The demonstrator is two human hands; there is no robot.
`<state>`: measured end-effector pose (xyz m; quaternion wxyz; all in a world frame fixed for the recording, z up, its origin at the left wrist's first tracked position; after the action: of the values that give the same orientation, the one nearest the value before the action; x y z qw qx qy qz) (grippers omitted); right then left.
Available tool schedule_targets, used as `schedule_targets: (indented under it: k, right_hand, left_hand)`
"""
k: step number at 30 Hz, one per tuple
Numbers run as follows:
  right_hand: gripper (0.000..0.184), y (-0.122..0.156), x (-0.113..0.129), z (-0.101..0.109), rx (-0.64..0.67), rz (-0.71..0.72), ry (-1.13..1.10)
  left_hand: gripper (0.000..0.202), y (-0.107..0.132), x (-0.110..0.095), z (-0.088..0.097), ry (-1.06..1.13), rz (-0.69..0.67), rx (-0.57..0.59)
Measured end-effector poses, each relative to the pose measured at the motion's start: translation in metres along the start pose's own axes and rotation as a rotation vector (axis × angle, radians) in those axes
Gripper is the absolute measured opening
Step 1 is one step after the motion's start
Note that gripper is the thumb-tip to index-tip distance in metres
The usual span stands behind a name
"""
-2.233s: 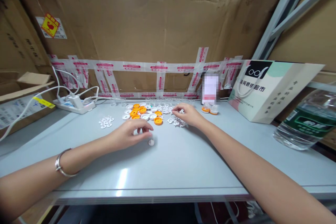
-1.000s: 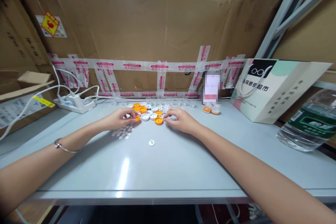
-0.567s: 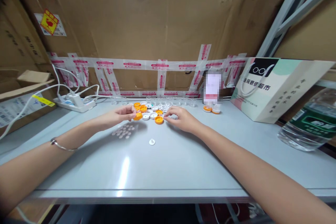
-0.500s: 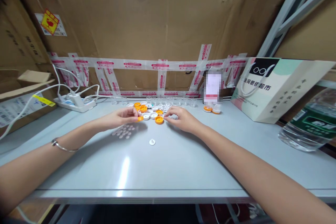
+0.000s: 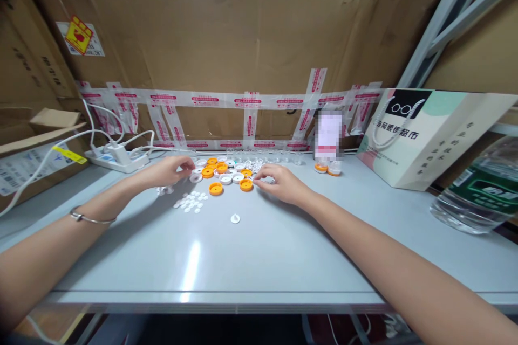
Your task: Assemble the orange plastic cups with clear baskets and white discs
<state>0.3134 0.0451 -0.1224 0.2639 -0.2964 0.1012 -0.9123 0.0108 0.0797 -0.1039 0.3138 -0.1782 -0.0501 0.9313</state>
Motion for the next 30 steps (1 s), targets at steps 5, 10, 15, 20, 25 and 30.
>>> schedule_targets:
  k: [5,10,15,20,25,30]
  right_hand:
    - [0.019,0.0,-0.001,0.0,-0.002,0.005,-0.003]
    - [0.019,0.0,0.001,0.0,-0.001,-0.004,-0.006]
    - [0.019,0.001,0.001,0.002,-0.004,-0.009,-0.003]
    - [0.018,0.001,0.002,0.003,-0.013,-0.008,-0.001]
    - [0.018,0.001,0.002,0.003,-0.016,-0.008,-0.004]
    - [0.019,0.002,0.001,0.003,-0.001,0.003,-0.001]
  left_hand:
    - [0.037,0.0,0.01,-0.008,-0.035,0.026,0.104]
    - [0.033,-0.004,0.011,-0.016,-0.059,0.035,0.065]
    - [0.033,0.001,-0.018,-0.009,0.089,-0.088,-0.038]
    - [0.029,0.015,-0.077,-0.018,0.359,-0.411,-0.003]
    - [0.026,0.022,-0.1,-0.034,0.367,-0.505,0.041]
    - [0.028,0.021,-0.096,-0.042,0.341,-0.462,0.1]
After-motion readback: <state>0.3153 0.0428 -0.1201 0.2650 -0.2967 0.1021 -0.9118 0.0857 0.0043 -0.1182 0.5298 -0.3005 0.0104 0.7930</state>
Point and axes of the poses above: each hand's wrist, its own y-axis away from the middle knuckle, its own z-axis out of the back of the hand, x = y × z, the point moved 1 cm from there along -y, towards the middle knuckle, and after that the axes turned 11 degrees about -z, right-handed, at the moved point
